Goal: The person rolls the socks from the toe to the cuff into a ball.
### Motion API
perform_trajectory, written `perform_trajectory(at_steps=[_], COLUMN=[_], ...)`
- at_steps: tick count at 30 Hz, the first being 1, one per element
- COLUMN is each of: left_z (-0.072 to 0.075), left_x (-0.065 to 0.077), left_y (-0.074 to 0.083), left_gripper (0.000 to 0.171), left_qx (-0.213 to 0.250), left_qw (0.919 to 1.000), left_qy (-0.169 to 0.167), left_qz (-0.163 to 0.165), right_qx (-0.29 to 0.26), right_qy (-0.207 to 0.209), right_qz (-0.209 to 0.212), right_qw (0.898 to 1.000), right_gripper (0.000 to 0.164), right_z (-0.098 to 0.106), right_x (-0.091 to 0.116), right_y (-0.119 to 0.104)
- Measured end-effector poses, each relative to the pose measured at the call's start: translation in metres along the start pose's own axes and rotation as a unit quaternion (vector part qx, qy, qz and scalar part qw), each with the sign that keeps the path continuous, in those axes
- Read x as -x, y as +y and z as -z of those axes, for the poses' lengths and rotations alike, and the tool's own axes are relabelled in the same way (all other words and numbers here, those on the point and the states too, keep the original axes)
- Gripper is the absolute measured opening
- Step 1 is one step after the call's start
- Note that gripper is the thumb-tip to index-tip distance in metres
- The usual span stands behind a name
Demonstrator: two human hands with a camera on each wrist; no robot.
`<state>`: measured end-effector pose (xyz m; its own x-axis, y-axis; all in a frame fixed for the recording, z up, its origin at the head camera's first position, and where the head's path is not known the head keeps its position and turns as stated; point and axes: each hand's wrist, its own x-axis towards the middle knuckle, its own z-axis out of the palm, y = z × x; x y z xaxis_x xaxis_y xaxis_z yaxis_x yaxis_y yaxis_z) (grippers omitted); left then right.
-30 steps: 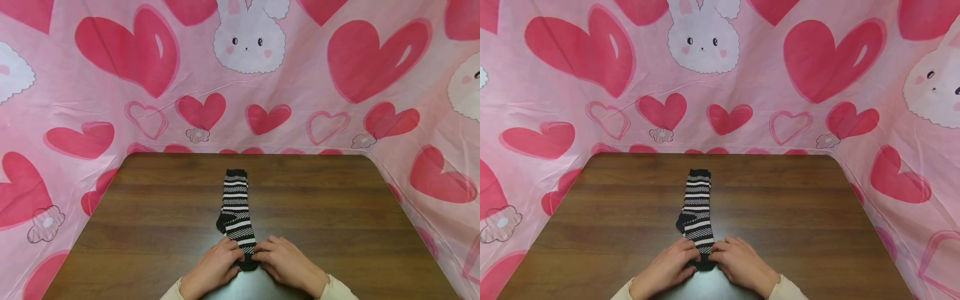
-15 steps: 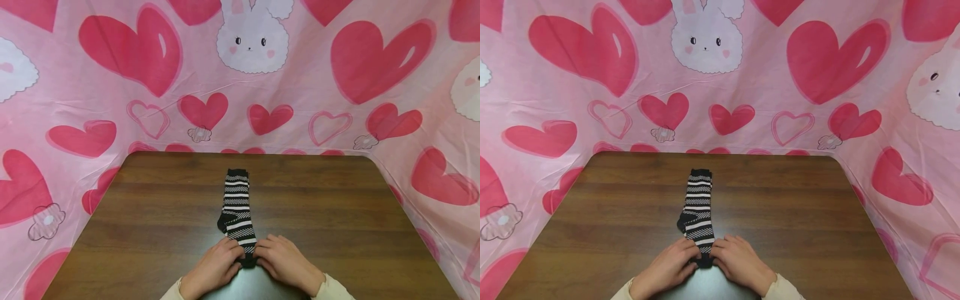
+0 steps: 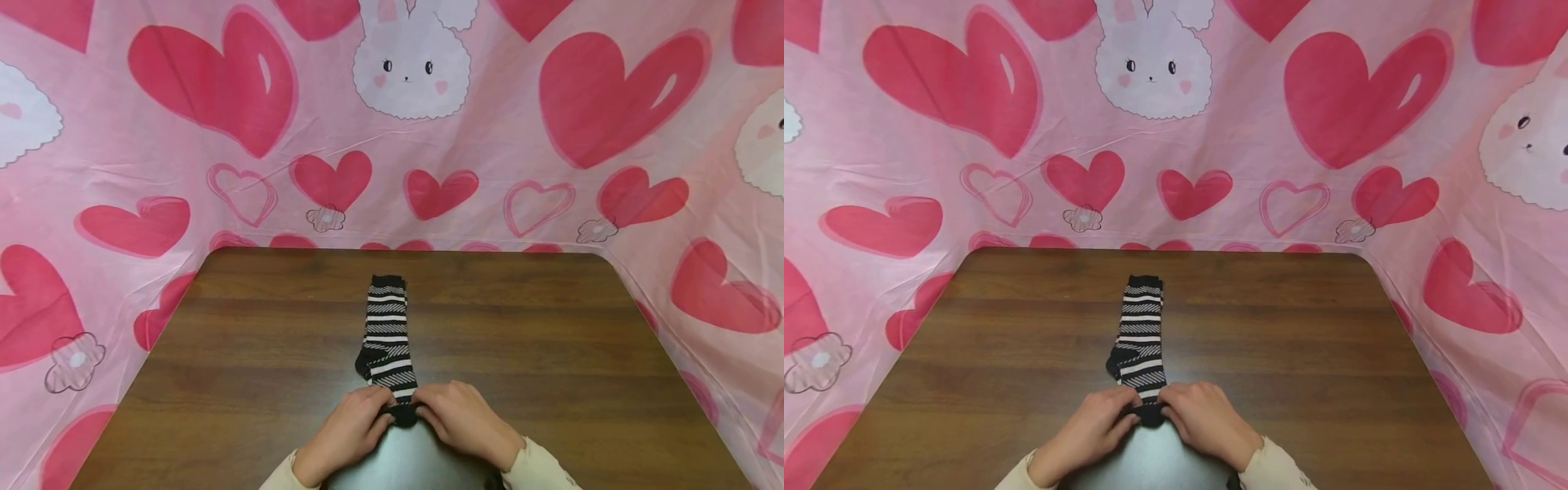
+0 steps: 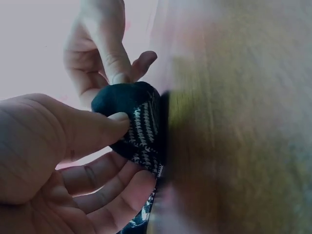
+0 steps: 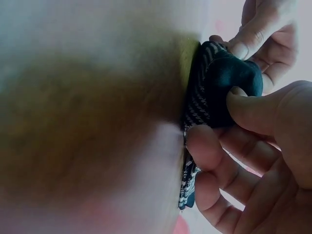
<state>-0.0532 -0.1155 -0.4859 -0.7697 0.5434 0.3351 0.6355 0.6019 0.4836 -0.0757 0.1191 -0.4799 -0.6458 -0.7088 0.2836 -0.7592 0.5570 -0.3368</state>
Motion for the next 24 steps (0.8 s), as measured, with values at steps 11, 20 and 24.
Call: perform_trajectory(at_steps=[11,20,24], left_z=[-0.001,-0.001,-0.002], left_x=[-0.005,-0.012,-0.013], left_y=[-0.002,-0.002,-0.002], left_gripper=[0.018,0.018,0.018], left_qx=[0.075,0.087,0.074], left_qw=[0.9919,0.9837,0.9828], left_qy=[0.008,0.027,0.038], left_qz=[0.102,0.155,0.165], right_qx=[-0.02,0.029,0.033], right_qy=[-0.033,-0.031,-0.028], right_qz=[-0.076,-0.117,-0.125], right_qw=[0.996,0.992,0.991], right_gripper=[0.015,0.009,0.009], right_z=[-0.001,-0.007,-0.009], right_x=[-0.012,-0.022,-0.025], right_y=[0.001,-0.001,-0.003])
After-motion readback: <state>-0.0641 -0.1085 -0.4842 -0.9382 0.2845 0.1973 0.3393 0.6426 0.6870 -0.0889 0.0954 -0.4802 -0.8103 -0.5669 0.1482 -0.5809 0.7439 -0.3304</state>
